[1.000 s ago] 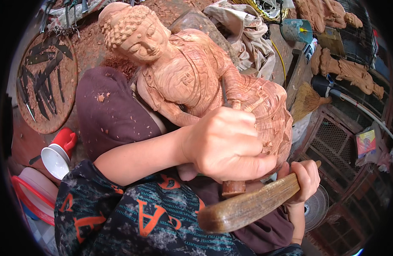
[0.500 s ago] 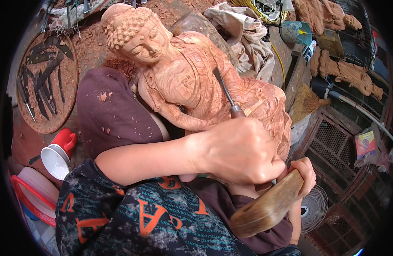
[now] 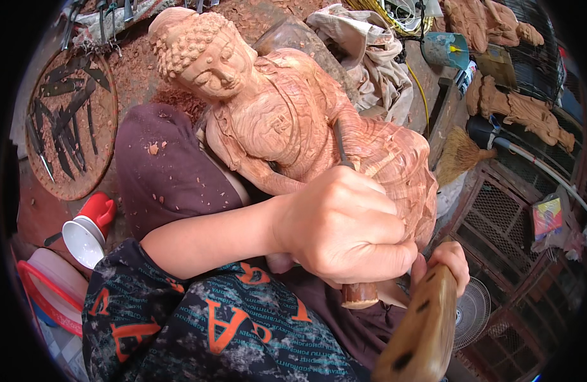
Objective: The person carves a wooden Buddha statue using a chisel and mallet. They repeatedly strike the chisel to shape the wood, occasionally pausing to select different chisels from a nearby collection.
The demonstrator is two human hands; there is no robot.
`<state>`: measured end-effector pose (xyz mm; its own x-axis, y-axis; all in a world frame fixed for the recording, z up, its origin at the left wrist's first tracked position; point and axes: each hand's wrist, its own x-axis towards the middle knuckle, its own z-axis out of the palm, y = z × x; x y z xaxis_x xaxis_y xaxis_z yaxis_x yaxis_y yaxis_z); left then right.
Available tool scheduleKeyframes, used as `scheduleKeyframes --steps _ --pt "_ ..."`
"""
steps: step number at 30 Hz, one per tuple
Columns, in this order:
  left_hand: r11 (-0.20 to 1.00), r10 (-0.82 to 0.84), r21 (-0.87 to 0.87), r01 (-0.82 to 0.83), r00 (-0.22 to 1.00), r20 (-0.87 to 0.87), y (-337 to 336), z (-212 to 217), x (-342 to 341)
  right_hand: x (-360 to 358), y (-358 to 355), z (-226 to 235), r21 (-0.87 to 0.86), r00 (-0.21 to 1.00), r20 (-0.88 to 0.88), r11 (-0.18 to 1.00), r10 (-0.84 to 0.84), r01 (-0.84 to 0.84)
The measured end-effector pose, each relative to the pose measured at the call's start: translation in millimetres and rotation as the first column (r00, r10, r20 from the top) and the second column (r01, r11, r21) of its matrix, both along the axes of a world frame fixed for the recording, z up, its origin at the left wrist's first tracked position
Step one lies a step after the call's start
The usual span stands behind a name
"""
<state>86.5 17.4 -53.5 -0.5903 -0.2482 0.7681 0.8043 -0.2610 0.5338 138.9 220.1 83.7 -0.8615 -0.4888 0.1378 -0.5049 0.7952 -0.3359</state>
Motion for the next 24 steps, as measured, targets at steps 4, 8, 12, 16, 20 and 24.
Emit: scheduleKeyframes --steps 4,8,12,16,20,24 --pt "1.000 -0.024 -0.016 0.023 0.999 -0.024 -2 -3 -5 -3 -7 8 -0.018 0.996 -0.036 0.996 0.087 -0.088" --pt "0.998 0.021 -0.052 -0.023 0.999 -0.026 6 -4 -6 4 21 5 0.158 0.998 -0.062 0.987 0.021 -0.011" --pt "0.996 -0.005 -0.094 0.003 1.000 -0.022 2 -5 -10 3 6 12 0.211 0.990 -0.136 0.977 0.025 0.005" --pt "0.993 -0.016 -0.115 0.015 1.000 -0.010 4 -7 -11 0 4 16 0.284 0.989 -0.131 0.958 0.072 -0.032" --pt "0.993 -0.029 -0.111 0.028 1.000 -0.002 0 -7 -10 0 4 12 0.143 0.975 -0.209 0.989 0.073 -0.044" --pt "0.993 -0.057 -0.099 0.058 0.998 0.011 2 -7 -8 0 10 16 0.361 0.987 -0.154 0.932 0.052 0.008"
